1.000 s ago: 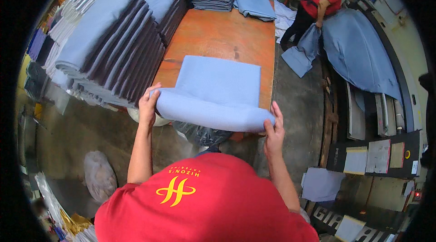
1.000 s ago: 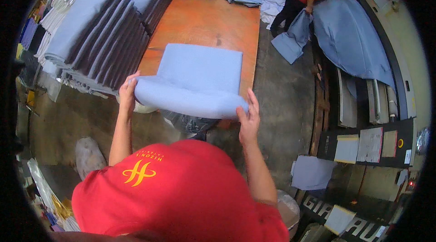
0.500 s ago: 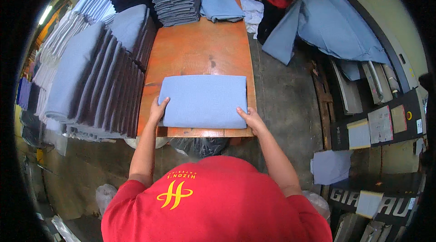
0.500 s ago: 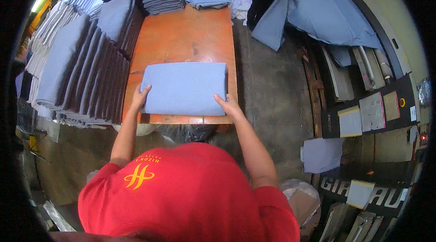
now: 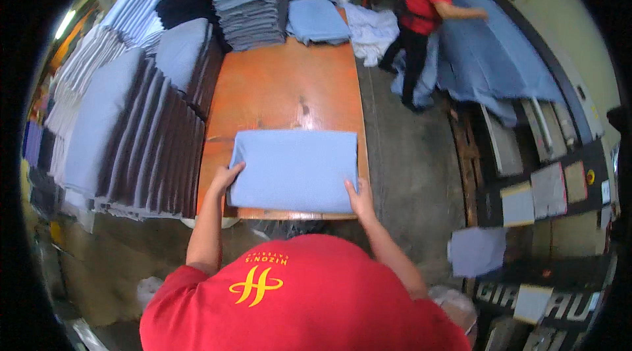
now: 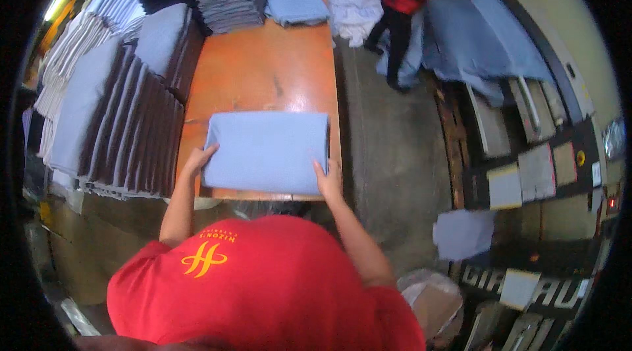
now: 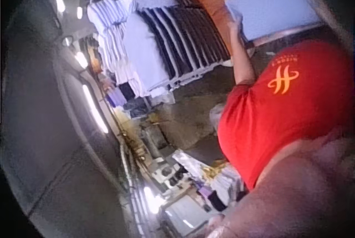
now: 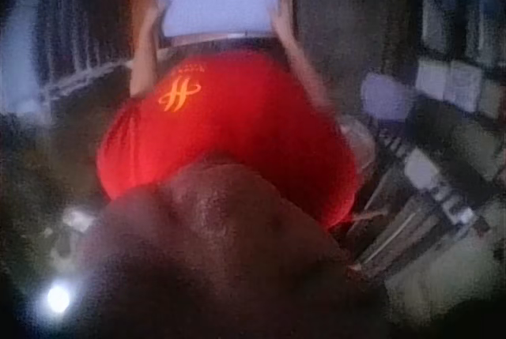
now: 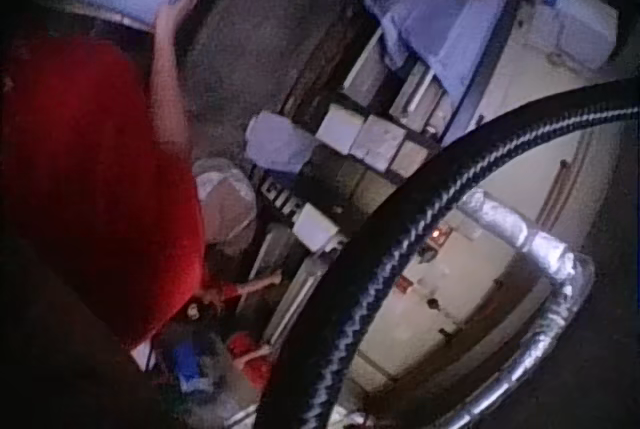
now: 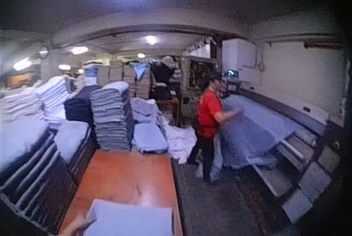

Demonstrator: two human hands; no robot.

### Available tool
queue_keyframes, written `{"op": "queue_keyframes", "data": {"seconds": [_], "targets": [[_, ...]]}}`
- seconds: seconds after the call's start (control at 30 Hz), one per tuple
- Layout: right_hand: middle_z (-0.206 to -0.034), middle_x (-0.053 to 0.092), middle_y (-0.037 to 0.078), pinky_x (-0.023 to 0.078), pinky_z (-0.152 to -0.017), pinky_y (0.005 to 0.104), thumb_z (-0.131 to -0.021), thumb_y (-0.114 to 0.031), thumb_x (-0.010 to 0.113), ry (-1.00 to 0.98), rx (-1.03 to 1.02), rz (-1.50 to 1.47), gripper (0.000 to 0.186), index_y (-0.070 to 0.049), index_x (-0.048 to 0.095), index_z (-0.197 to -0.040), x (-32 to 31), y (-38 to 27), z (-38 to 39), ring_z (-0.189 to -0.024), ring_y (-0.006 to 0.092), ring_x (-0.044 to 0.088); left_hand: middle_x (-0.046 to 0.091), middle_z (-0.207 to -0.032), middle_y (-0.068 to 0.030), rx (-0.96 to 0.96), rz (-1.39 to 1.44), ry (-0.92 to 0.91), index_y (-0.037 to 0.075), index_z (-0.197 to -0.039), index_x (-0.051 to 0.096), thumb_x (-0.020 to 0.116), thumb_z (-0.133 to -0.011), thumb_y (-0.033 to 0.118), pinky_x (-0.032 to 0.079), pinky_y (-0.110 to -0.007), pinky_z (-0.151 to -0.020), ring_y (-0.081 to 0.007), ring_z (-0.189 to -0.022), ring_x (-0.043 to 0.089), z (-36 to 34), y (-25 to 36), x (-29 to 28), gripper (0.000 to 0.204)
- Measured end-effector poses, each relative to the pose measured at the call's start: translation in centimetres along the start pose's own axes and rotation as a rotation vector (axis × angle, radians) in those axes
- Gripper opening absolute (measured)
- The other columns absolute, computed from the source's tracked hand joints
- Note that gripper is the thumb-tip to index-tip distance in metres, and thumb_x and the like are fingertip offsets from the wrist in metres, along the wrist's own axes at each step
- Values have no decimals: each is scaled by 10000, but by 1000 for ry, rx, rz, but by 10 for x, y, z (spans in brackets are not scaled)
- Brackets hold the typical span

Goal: The person repeatedly picks up light blue garments, folds them by hand on a wooden table, and stacks them in a growing pile. Other workers in red shirts are visible nearby handling similar items and operating machinery.

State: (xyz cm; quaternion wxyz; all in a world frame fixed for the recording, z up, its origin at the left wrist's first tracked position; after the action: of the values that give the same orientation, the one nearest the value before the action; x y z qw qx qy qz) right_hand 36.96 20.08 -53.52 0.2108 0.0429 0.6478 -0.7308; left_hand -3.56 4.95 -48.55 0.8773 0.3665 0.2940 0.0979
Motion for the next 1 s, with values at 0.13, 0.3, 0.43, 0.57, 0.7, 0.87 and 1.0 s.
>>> {"op": "queue_keyframes", "data": {"seconds": [0.13, 0.3, 0.43, 0.57, 0.7, 0.87, 1.0], "targets": [[-1203, 531, 255, 412, -967, 426, -859, -481, 625, -75, -47, 143, 648, 64, 503, -1187, -27, -30, -6, -1123, 365, 530, 543, -1304, -132, -201, 678, -364, 25, -1341, 446, 702, -808, 431, 429, -415, -1003, -259, -1154, 546, 41, -8, 10, 717], [-1369, 431, 250, 361, -1041, 400, -817, -417, 708, -317, 220, 203, 791, 45, 361, -1357, -35, -57, -39, -1259, 329, 445, 543, -1300, -140, -144, 815, -454, 35, -1337, 445, 701, -811, 388, 430, -454, -1001, -283, -1165, 543, 57, -27, 20, 683], [-1406, 410, 228, 347, -1061, 380, -825, -307, 709, -430, 13, 72, 790, 12, 297, -1419, -15, -98, -51, -1286, 310, 427, 591, -1185, -136, -113, 1001, -385, 34, -1303, 461, 693, -800, 262, 462, -462, -950, -298, -1081, 580, 55, -16, 17, 600], [-1423, 399, 231, 340, -1072, 368, -817, -204, 703, -432, -389, 188, 774, -38, 285, -1447, -10, -208, -71, -1313, 309, 412, 586, -1142, -140, 238, 974, -251, 13, -1313, 443, 696, -785, 304, 489, -416, -897, -270, -1038, 586, 56, 37, -5, 653], [-1431, 423, 164, 306, -1095, 385, -821, -192, 694, -440, -811, 370, 654, -85, 413, -1401, -13, -396, -126, -1340, 288, 385, 556, -1185, -145, 658, 1040, -46, -4, -1332, 420, 690, -785, 328, 461, -399, -925, -260, -1064, 562, 26, 150, -57, 695], [-1263, 560, 177, 407, -1001, 412, -820, -271, 680, 342, -1436, 546, 487, -67, 561, -1246, 12, -684, -212, -1183, 351, 517, 615, -1119, -118, 1063, 1543, -143, -41, -1187, 543, 583, -903, 298, 465, -334, -894, -224, -1004, 598, -62, 384, -141, 444], [-1312, 451, 230, 405, -990, 419, -795, -353, 704, 409, -1711, 428, 560, -93, 524, -1256, 19, -739, -224, -1195, 370, 485, 523, -1271, -190, 1088, 1808, -19, -48, -1326, 394, 582, -891, 193, 468, -460, -945, -330, -1111, 565, -129, 580, -204, 532]]}}
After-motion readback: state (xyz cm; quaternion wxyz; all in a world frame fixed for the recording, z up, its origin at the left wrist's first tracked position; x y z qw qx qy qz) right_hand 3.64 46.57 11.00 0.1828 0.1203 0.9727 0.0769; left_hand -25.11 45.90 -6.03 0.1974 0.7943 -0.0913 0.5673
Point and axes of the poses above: each hand's wrist, its own z-axis away from the middle knuckle, its own x-axis out of the palm, y = z × x, the point moved 2 cm from there along -z, towards the middle knuckle
